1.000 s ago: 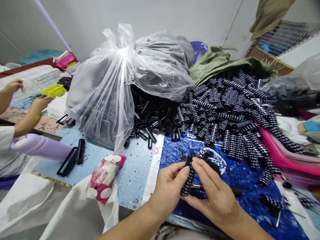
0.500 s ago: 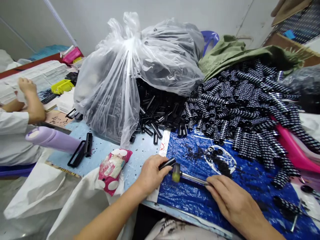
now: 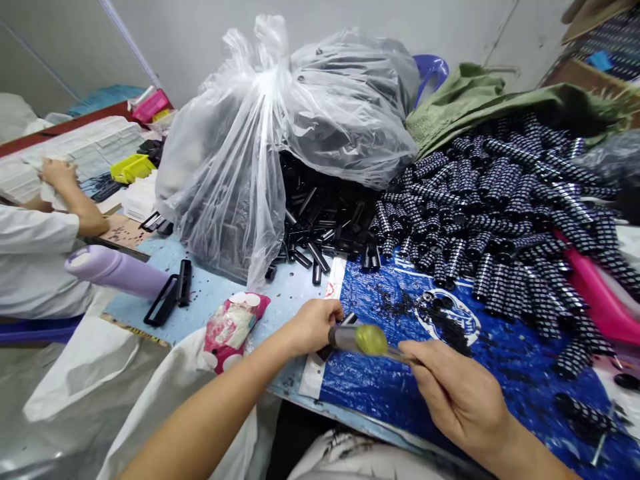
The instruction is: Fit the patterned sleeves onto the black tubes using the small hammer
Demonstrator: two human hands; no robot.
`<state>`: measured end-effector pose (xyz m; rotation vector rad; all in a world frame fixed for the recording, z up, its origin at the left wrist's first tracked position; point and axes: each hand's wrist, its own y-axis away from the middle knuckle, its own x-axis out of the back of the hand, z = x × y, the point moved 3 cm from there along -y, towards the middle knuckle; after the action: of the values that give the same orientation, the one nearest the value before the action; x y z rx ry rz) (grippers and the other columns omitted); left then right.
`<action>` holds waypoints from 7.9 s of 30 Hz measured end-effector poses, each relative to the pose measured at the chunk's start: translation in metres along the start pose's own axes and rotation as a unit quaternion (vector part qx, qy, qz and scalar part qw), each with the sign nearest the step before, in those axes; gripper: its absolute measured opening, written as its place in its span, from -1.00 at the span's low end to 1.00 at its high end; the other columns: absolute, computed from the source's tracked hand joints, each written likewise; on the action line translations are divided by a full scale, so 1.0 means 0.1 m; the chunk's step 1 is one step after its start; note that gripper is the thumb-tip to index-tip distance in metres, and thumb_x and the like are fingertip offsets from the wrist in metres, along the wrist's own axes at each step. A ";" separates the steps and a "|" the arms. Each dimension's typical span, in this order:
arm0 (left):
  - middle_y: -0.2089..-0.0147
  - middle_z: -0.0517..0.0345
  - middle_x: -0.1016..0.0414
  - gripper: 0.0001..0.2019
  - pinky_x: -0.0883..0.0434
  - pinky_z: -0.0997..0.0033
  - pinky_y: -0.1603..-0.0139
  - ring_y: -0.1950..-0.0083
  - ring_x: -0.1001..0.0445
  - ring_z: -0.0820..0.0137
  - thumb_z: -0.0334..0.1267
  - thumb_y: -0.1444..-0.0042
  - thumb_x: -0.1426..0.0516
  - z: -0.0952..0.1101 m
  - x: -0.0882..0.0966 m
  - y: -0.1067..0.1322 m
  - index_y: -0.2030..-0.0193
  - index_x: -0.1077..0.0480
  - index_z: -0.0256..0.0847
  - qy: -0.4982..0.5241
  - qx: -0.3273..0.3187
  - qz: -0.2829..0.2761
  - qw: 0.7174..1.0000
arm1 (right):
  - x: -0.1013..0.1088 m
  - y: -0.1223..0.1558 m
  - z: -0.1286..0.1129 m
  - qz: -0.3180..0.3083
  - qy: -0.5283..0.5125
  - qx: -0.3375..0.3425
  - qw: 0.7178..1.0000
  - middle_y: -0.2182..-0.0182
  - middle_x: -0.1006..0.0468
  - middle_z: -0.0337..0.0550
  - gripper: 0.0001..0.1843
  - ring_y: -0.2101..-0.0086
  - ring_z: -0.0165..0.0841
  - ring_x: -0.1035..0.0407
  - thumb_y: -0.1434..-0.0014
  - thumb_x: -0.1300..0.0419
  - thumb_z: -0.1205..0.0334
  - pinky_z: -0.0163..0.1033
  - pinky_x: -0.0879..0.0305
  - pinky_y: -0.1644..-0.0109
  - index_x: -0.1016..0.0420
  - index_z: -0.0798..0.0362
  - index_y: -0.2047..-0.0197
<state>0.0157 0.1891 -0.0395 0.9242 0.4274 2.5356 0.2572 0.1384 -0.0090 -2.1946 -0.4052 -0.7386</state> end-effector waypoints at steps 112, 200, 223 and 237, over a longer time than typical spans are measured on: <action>0.29 0.13 -0.37 -0.61 -0.31 0.41 0.13 0.22 -0.31 0.40 0.08 -0.33 -0.01 0.99 -0.70 0.33 0.30 -0.35 -0.23 0.342 -0.076 0.149 0.925 | 0.16 -0.02 -0.05 0.072 0.052 0.009 0.996 -0.26 -0.27 0.23 -0.02 -0.25 -0.08 -0.25 -0.17 -0.36 0.18 0.00 -0.36 -0.27 0.08 0.14 -0.49; 0.16 0.00 -0.59 -0.63 -0.44 0.31 0.28 0.31 -0.53 0.28 0.02 -0.28 -0.03 0.48 -0.11 -0.21 -0.01 -0.41 -0.19 0.135 -0.038 0.154 0.978 | 0.89 0.42 1.28 0.113 0.044 -0.427 0.896 0.39 -0.50 -0.21 -0.43 0.42 -0.33 -0.42 -0.19 -0.17 -0.14 -0.24 -0.34 0.30 -0.26 0.04 -0.13; 0.42 0.23 -0.37 -0.71 -0.22 0.50 0.44 0.48 -0.24 0.52 -0.05 -0.11 -0.25 1.14 -0.79 0.10 0.21 -0.44 -0.26 0.333 -0.076 0.096 0.935 | -0.02 -0.07 0.32 0.263 -0.542 -0.476 0.641 0.24 -0.56 -0.10 -0.50 0.24 -0.31 -0.48 -0.20 -0.20 -0.26 -0.24 -0.47 0.18 -0.54 0.05 0.14; 0.40 0.22 -0.26 -0.60 -0.17 0.48 0.40 0.43 -0.15 0.51 0.10 -0.31 -0.06 0.97 -0.71 0.27 0.29 -0.36 -0.25 0.340 -0.053 0.121 0.931 | 0.26 0.03 0.17 0.062 0.004 0.003 0.998 -0.31 -0.21 0.23 0.04 -0.30 -0.08 -0.16 -0.13 -0.40 0.12 0.04 -0.22 -0.35 0.08 0.20 -0.48</action>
<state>0.1224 0.1465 0.0045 0.0214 0.3772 3.0289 0.2849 0.1504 -0.0035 -2.1881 -0.2636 -0.6783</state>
